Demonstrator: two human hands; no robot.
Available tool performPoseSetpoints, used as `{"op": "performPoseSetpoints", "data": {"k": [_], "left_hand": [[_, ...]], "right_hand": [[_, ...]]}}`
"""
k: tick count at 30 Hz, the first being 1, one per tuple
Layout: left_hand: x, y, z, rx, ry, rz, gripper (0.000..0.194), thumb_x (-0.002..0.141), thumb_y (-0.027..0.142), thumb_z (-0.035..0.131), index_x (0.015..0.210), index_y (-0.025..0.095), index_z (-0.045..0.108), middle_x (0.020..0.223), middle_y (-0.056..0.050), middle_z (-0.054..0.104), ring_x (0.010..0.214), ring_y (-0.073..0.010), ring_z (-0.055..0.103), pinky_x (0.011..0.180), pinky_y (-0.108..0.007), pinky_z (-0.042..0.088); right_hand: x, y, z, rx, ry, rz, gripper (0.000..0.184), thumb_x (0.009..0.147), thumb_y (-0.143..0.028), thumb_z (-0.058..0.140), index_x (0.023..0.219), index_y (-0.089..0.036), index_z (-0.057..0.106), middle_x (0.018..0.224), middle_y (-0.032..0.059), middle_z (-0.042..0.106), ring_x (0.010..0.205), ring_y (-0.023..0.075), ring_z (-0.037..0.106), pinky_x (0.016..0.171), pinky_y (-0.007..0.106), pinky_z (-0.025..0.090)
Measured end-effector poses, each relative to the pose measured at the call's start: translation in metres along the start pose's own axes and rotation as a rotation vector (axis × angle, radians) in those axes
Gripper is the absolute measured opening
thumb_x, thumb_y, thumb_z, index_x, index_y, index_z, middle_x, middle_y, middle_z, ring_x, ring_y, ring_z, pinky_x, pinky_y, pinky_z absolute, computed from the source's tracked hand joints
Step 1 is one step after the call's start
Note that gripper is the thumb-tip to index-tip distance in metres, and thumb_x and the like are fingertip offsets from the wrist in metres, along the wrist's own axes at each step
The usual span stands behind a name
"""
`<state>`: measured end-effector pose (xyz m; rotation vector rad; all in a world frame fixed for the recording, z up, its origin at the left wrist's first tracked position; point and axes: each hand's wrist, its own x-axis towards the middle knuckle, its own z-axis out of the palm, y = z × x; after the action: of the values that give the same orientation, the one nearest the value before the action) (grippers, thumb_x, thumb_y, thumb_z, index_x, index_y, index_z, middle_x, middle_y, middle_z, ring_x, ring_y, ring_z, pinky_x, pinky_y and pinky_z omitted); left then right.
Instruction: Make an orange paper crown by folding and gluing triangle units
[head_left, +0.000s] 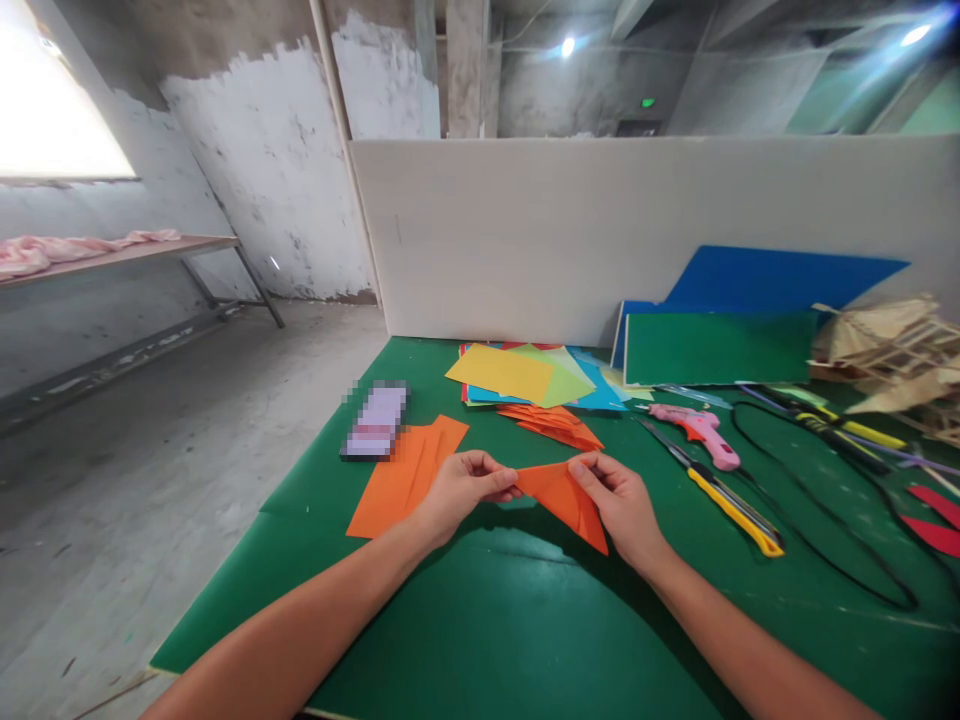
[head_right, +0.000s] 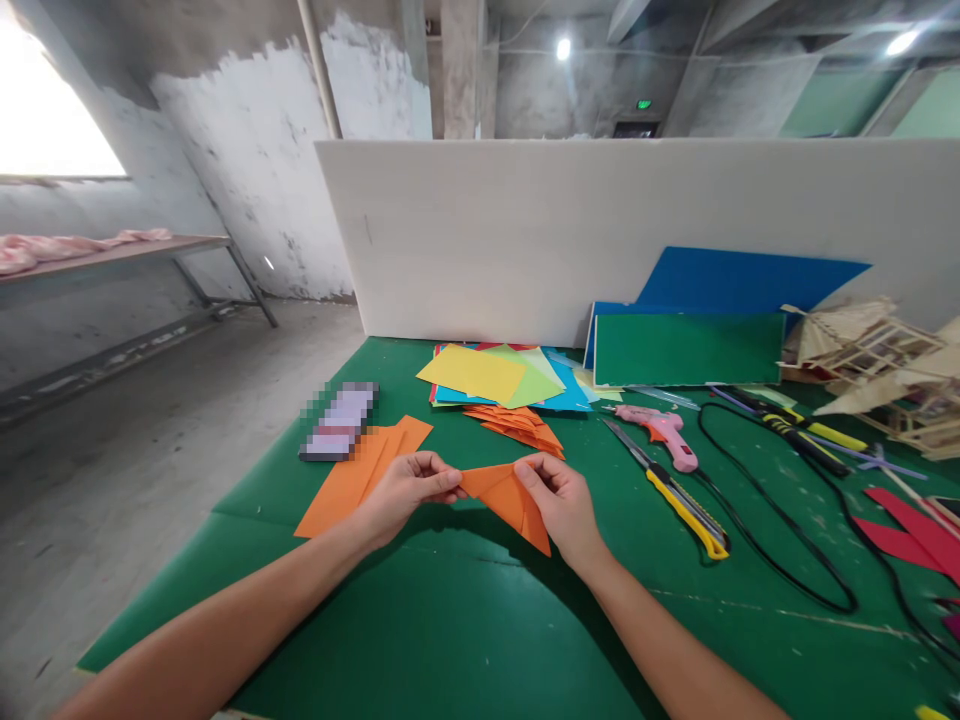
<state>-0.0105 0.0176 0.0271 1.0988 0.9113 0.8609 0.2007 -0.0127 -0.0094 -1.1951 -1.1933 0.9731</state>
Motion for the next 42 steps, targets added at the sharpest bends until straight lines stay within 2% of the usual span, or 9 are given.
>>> {"op": "performPoseSetpoints", "data": {"k": [6,14,19,22,25,29,34,38,42], "left_hand": [[-0.002,0.004,-0.001,0.003,-0.047,0.007,0.041,0.062,0.045,0.080,0.073,0.011,0.061,0.074,-0.008,0.071,0.075,-0.0186,0.069,0.073,-0.029,0.055],[-0.001,0.003,0.003,0.010,-0.043,-0.003,0.035,0.068,0.040,0.075,0.070,0.015,0.051,0.066,-0.005,0.068,0.067,-0.0168,0.069,0.065,-0.026,0.054],[-0.004,-0.001,0.006,0.191,-0.083,0.045,0.028,0.066,0.034,0.075,0.073,0.014,0.056,0.065,-0.001,0.064,0.059,-0.0131,0.064,0.060,-0.024,0.051],[-0.006,-0.009,0.007,0.373,-0.111,0.105,0.027,0.070,0.039,0.071,0.079,0.015,0.064,0.067,-0.003,0.067,0.060,-0.0145,0.063,0.058,-0.023,0.050],[-0.009,-0.015,0.008,0.469,-0.190,0.099,0.028,0.075,0.044,0.064,0.076,0.016,0.066,0.068,-0.003,0.068,0.061,-0.0156,0.064,0.056,-0.023,0.050],[-0.011,-0.016,0.010,0.443,-0.250,0.019,0.027,0.077,0.044,0.062,0.072,0.017,0.062,0.064,-0.002,0.066,0.062,-0.0163,0.067,0.056,-0.022,0.052],[-0.012,-0.017,0.012,0.377,-0.269,0.020,0.029,0.074,0.043,0.066,0.068,0.016,0.056,0.060,0.000,0.062,0.064,-0.0169,0.069,0.055,-0.022,0.053],[-0.009,-0.020,0.012,0.334,-0.233,0.009,0.031,0.073,0.042,0.068,0.064,0.015,0.054,0.060,0.000,0.060,0.066,-0.0183,0.070,0.055,-0.022,0.053],[-0.003,-0.019,0.008,0.245,-0.169,-0.021,0.029,0.070,0.042,0.072,0.074,0.014,0.062,0.069,-0.003,0.067,0.068,-0.0182,0.070,0.060,-0.024,0.055]], "right_hand": [[0.003,0.001,-0.004,0.003,0.026,-0.009,0.025,0.079,-0.044,0.065,0.075,-0.020,0.061,0.070,-0.0007,0.057,0.065,0.0147,0.050,0.060,0.024,0.040],[0.000,-0.006,-0.001,-0.130,0.023,-0.072,0.026,0.080,-0.044,0.062,0.074,-0.019,0.062,0.072,0.0008,0.058,0.066,0.0153,0.051,0.061,0.025,0.041],[-0.003,-0.010,0.003,-0.232,-0.075,-0.119,0.027,0.081,-0.043,0.061,0.072,-0.018,0.063,0.067,0.0006,0.060,0.062,0.0149,0.052,0.058,0.025,0.041],[-0.006,-0.014,0.008,-0.242,-0.138,-0.145,0.028,0.081,-0.043,0.060,0.070,-0.018,0.064,0.067,0.0015,0.062,0.062,0.0156,0.054,0.059,0.025,0.043],[-0.010,-0.015,0.011,-0.252,-0.171,-0.149,0.027,0.082,-0.042,0.060,0.071,-0.018,0.065,0.068,0.0023,0.063,0.063,0.0161,0.055,0.060,0.025,0.043],[-0.011,-0.013,0.012,-0.279,-0.172,-0.151,0.025,0.082,-0.041,0.059,0.073,-0.019,0.065,0.070,0.0030,0.064,0.064,0.0167,0.055,0.060,0.026,0.043],[-0.010,-0.010,0.012,-0.300,-0.179,-0.155,0.025,0.082,-0.041,0.060,0.071,-0.018,0.066,0.069,0.0026,0.063,0.064,0.0163,0.055,0.059,0.026,0.043],[-0.008,-0.010,0.011,-0.249,-0.183,-0.118,0.025,0.080,-0.042,0.062,0.073,-0.018,0.066,0.069,0.0020,0.064,0.065,0.0158,0.056,0.061,0.026,0.044],[-0.005,-0.009,0.006,-0.130,-0.226,-0.015,0.030,0.079,-0.046,0.062,0.089,-0.018,0.069,0.084,0.0048,0.069,0.074,0.0185,0.060,0.067,0.028,0.048]]}}
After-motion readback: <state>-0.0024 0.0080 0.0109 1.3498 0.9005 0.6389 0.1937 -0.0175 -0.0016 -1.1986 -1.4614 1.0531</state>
